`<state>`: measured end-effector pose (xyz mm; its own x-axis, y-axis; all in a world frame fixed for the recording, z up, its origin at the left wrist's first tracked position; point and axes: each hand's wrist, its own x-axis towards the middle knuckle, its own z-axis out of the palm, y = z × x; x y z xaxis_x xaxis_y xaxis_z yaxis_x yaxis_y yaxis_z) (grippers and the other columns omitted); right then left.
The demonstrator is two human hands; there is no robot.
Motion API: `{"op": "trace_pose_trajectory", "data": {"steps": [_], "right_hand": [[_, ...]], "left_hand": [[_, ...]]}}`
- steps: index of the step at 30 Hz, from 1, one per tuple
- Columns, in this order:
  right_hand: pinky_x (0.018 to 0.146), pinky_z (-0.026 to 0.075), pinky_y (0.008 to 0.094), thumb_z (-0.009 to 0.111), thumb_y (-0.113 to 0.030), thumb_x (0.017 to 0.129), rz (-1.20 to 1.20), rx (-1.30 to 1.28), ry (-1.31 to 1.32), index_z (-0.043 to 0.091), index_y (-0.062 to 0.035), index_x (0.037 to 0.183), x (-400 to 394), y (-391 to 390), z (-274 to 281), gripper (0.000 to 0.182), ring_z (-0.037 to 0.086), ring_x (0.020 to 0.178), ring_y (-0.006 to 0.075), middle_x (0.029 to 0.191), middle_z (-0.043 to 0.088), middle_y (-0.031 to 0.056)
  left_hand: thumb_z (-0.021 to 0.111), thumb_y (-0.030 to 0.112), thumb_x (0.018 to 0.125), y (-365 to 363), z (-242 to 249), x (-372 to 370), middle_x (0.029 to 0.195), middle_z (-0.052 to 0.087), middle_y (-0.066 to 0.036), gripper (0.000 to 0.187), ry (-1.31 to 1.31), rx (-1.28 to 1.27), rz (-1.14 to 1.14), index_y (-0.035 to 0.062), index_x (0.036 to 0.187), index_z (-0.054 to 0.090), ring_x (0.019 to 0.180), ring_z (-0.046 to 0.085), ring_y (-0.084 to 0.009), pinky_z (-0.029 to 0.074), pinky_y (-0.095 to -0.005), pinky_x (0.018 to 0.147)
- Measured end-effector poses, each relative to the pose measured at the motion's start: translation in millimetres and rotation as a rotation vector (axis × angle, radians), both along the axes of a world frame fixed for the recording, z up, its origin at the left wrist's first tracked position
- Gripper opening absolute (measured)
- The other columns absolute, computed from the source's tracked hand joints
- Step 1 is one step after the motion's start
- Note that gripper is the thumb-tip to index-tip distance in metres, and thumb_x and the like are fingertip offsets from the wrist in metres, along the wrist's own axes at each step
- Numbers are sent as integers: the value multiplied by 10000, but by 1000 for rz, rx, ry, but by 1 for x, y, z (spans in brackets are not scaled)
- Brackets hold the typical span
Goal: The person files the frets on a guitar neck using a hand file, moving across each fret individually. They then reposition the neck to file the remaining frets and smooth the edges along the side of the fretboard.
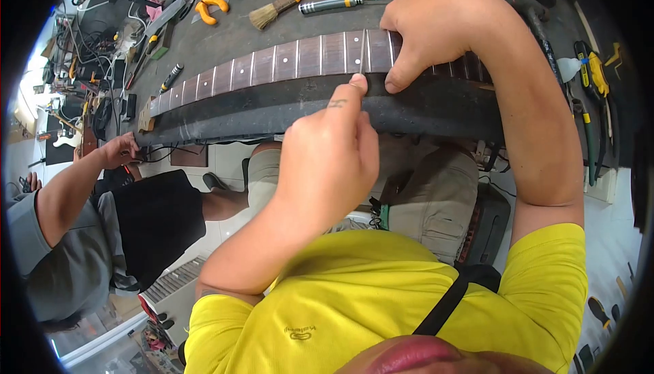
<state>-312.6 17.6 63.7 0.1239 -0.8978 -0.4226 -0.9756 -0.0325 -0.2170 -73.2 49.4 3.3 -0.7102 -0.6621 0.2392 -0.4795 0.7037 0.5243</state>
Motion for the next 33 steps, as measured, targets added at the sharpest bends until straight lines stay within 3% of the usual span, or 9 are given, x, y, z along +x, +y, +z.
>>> {"op": "trace_pose_trajectory", "data": {"steps": [1,2,5,12,14,15,22,28,33], "right_hand": [[792,628,443,924,-512,734,3,-3,7,823,15,1128,0,0,1,665,807,869,352,938,827,180],[790,627,444,923,-511,732,-21,3,-6,825,16,1115,0,1,2,659,806,866,354,933,825,182],[787,626,446,922,-514,725,-55,-27,15,828,19,1093,3,5,3,655,803,861,359,926,822,188],[792,630,454,916,-515,724,-29,3,42,826,19,1095,4,1,3,657,803,865,363,926,816,203],[787,629,454,916,-513,725,-20,-34,42,827,20,1086,3,2,0,650,803,857,362,920,815,204],[781,628,453,915,-510,726,-18,-70,34,827,22,1078,1,3,-2,644,803,850,360,913,813,205],[783,632,448,905,-505,733,-9,-30,42,821,29,1100,1,1,-1,653,806,845,355,908,815,199],[794,632,452,909,-503,730,-56,-25,58,821,30,1083,4,5,2,644,800,843,354,907,814,203],[735,602,455,967,-571,673,-19,8,-9,815,22,1003,-5,-2,-1,695,777,798,358,838,787,183]], "left_hand": [[659,-72,974,5,-5,1,862,710,-235,404,43,-45,0,-81,1378,666,652,729,-401,556,-437,589],[659,-72,974,16,-10,7,862,710,-235,404,48,-46,4,-81,1378,666,652,729,-401,556,-437,589],[657,-71,970,35,-15,21,766,667,-240,332,112,-76,-9,-59,1299,690,629,715,-420,542,-465,577],[671,-68,957,-13,4,-16,720,656,-258,328,75,-80,12,-46,1284,691,615,691,-462,540,-484,576],[682,-53,953,12,4,2,723,658,-253,318,80,-51,-5,-41,1271,694,634,701,-467,543,-474,583],[679,-30,925,23,9,10,761,717,-270,378,2,-19,-20,-88,1297,644,684,738,-477,594,-575,630],[690,-23,924,-18,13,-19,749,711,-290,320,31,-10,14,-84,1238,677,735,728,-513,598,-579,688],[668,-7,965,13,7,7,817,726,-318,281,57,129,61,-63,1238,702,770,731,-523,598,-581,712],[667,6,979,-23,13,-21,848,730,-332,264,91,9,41,-82,1224,713,808,733,-537,598,-589,742]]}}
